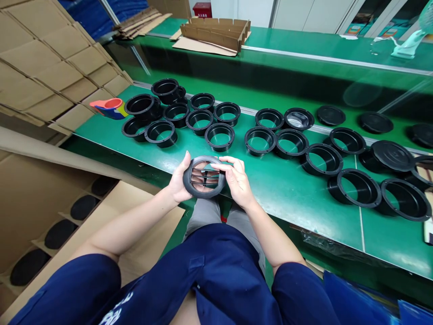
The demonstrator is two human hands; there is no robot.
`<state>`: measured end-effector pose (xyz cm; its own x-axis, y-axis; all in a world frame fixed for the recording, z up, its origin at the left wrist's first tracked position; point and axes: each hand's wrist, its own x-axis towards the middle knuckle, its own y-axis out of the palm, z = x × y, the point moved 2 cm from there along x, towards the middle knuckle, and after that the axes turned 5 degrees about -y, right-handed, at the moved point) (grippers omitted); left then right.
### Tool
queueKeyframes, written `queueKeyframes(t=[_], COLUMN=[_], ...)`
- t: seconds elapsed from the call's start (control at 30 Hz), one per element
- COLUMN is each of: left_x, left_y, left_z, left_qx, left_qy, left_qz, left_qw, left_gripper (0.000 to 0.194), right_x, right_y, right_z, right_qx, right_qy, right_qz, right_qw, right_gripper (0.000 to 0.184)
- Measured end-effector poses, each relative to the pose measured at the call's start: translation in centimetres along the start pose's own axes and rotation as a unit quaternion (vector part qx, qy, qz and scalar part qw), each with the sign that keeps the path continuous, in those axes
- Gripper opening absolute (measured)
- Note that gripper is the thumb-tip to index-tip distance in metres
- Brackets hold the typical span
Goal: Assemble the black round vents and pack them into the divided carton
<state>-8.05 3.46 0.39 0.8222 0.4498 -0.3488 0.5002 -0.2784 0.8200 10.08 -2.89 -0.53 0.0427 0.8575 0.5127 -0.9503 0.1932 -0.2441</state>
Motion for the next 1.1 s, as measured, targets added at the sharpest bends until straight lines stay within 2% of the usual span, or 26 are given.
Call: queueKeyframes(t=[0.33, 0.47, 0.57, 0.67, 0.73, 0.8, 0.87, 0.97, 1.1], left_x=[0.5, 0.5, 0.5, 0.7, 0.9, 1.2, 1.4, 1.4, 1.0], left_y=[-0.5, -0.5, -0.6, -0.8, -0.8, -0.6, -0.5, -0.5, -0.4], left_z=[0.0, 0.0, -0.3, -0.6, -0.6, -0.7, -0.9, -1.4, -2.4], left_qx=[-0.025, -0.030, -0.042, -0.052, -0.045, -0.033, -0.021, -0.010, -0.001], left_qy=[0.006, 0.005, 0.017, 0.039, 0.035, 0.028, 0.036, 0.055, 0.085], left_qz=[-0.092, -0.112, -0.140, -0.146, -0.139, -0.135, -0.141, -0.161, -0.163], left_qw=[0.995, 0.993, 0.989, 0.987, 0.989, 0.990, 0.989, 0.985, 0.983], left_gripper=[0.077, 0.078, 0.075, 0.067, 0.065, 0.065, 0.063, 0.061, 0.068], right_x=[0.4, 0.2, -0.2, -0.3, 0.2, 1.1, 2.3, 3.9, 6.3], right_y=[0.3, 0.6, 1.0, 1.5, 1.8, 2.3, 2.8, 3.5, 3.7], right_z=[0.4, -0.1, -0.5, -0.9, -1.2, -1.5, -1.6, -1.3, -1.1], right_qx=[-0.044, -0.082, -0.158, -0.220, -0.252, -0.270, -0.269, -0.255, -0.237], right_qy=[0.006, 0.002, -0.049, -0.119, -0.124, -0.102, -0.079, -0.069, -0.097], right_qz=[0.032, 0.043, 0.106, 0.187, 0.223, 0.260, 0.292, 0.326, 0.348], right_qw=[0.999, 0.996, 0.981, 0.950, 0.933, 0.921, 0.914, 0.908, 0.902], right_gripper=[0.058, 0.059, 0.060, 0.055, 0.067, 0.094, 0.111, 0.116, 0.122])
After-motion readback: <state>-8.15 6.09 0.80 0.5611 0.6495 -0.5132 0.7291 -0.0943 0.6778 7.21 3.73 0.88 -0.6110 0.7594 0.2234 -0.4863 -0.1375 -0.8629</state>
